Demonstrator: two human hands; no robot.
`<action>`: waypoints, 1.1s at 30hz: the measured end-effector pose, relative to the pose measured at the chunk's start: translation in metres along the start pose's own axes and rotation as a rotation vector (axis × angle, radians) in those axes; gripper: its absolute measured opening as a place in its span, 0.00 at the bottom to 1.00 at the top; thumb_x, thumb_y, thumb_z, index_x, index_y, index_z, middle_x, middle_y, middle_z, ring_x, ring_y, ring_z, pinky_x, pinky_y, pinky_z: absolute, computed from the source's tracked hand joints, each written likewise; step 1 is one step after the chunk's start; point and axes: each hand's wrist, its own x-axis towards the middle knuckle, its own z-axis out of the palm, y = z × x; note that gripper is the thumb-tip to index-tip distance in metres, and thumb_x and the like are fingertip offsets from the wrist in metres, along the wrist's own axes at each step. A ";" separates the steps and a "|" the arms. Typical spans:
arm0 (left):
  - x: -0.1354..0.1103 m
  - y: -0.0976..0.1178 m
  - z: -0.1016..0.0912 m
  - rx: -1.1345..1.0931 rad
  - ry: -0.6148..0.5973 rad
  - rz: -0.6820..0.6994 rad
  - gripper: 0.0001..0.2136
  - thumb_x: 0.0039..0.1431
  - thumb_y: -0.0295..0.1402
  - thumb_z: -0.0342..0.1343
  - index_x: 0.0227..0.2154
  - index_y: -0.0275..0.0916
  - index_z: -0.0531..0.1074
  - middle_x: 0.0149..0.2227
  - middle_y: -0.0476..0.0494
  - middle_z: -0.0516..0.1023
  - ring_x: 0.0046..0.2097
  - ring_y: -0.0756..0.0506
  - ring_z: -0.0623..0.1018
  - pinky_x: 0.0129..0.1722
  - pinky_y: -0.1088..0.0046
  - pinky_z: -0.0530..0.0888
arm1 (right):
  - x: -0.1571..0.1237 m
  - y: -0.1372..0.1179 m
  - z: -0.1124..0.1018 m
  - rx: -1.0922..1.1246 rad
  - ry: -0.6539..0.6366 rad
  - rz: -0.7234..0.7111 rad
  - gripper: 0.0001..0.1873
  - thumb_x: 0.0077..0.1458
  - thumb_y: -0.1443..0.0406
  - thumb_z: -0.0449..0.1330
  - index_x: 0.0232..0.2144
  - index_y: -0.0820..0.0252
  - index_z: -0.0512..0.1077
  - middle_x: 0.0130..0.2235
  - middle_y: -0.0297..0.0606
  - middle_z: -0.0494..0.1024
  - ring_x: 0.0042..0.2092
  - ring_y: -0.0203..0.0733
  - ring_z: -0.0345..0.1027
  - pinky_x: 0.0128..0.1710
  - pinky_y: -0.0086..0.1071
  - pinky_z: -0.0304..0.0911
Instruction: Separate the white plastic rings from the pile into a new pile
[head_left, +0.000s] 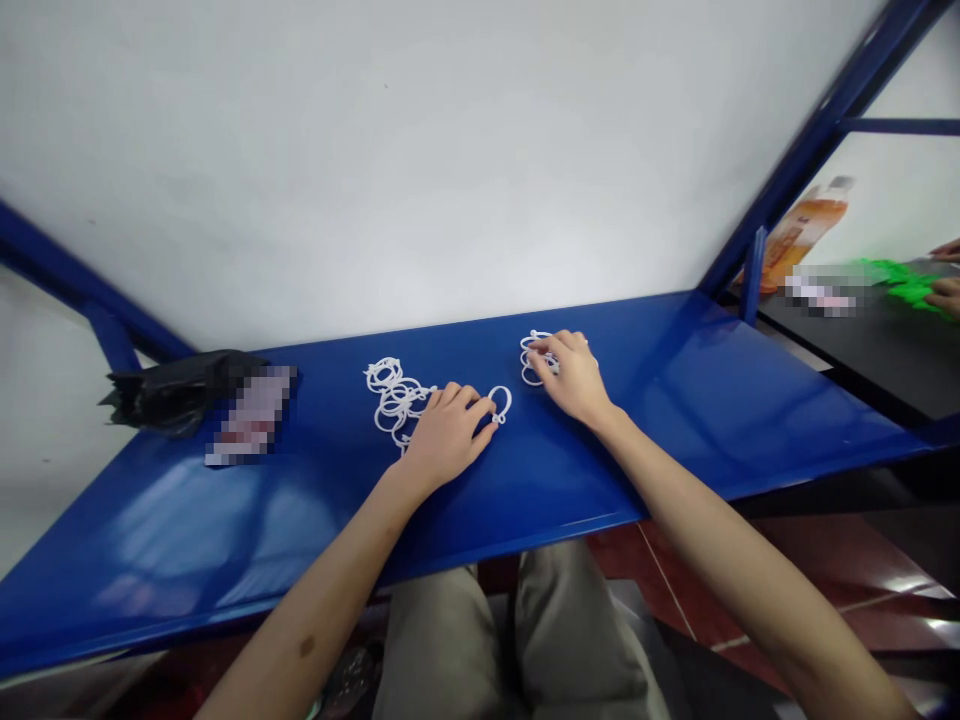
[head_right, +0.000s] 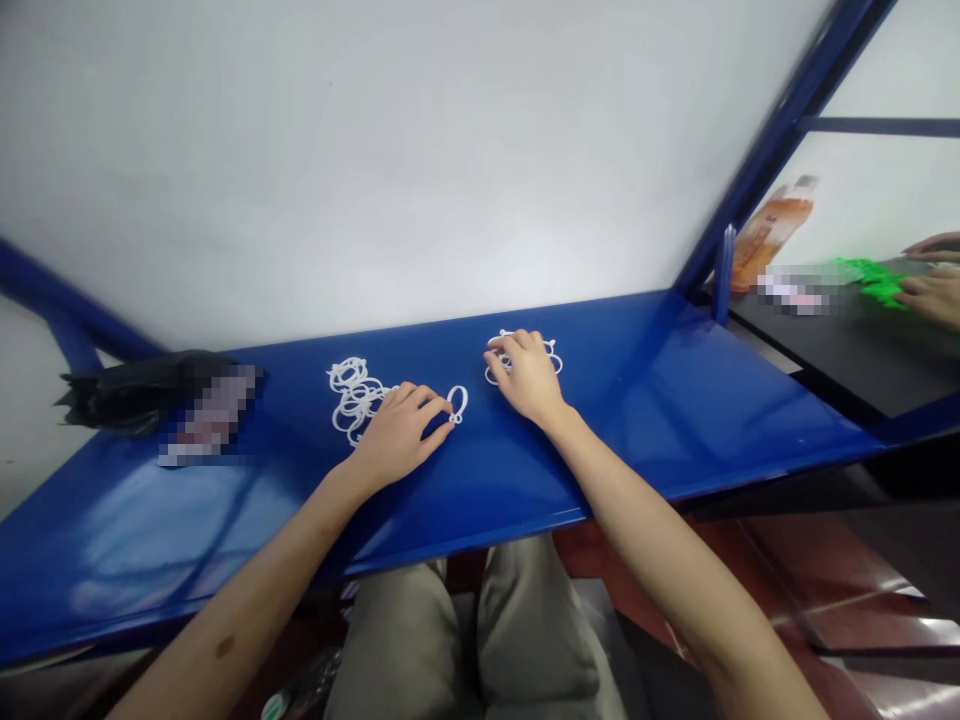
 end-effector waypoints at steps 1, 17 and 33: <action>0.000 0.001 0.000 0.009 -0.002 -0.001 0.09 0.67 0.38 0.51 0.42 0.41 0.73 0.42 0.42 0.74 0.46 0.39 0.68 0.47 0.59 0.67 | -0.002 -0.007 0.000 0.070 -0.065 -0.068 0.10 0.64 0.65 0.55 0.44 0.57 0.75 0.42 0.43 0.77 0.47 0.51 0.67 0.52 0.47 0.64; 0.002 0.009 0.002 0.039 0.042 -0.091 0.10 0.67 0.41 0.51 0.39 0.41 0.72 0.40 0.42 0.75 0.45 0.40 0.70 0.46 0.59 0.66 | -0.014 -0.028 0.012 0.250 -0.436 -0.241 0.02 0.62 0.69 0.57 0.37 0.58 0.69 0.43 0.42 0.74 0.44 0.45 0.71 0.47 0.41 0.69; 0.006 0.002 -0.012 -0.643 0.291 -0.309 0.07 0.64 0.37 0.55 0.42 0.43 0.74 0.35 0.49 0.80 0.35 0.48 0.78 0.38 0.69 0.73 | -0.017 -0.044 0.010 0.476 -0.223 -0.013 0.12 0.68 0.57 0.54 0.43 0.57 0.73 0.28 0.31 0.77 0.25 0.34 0.68 0.29 0.27 0.63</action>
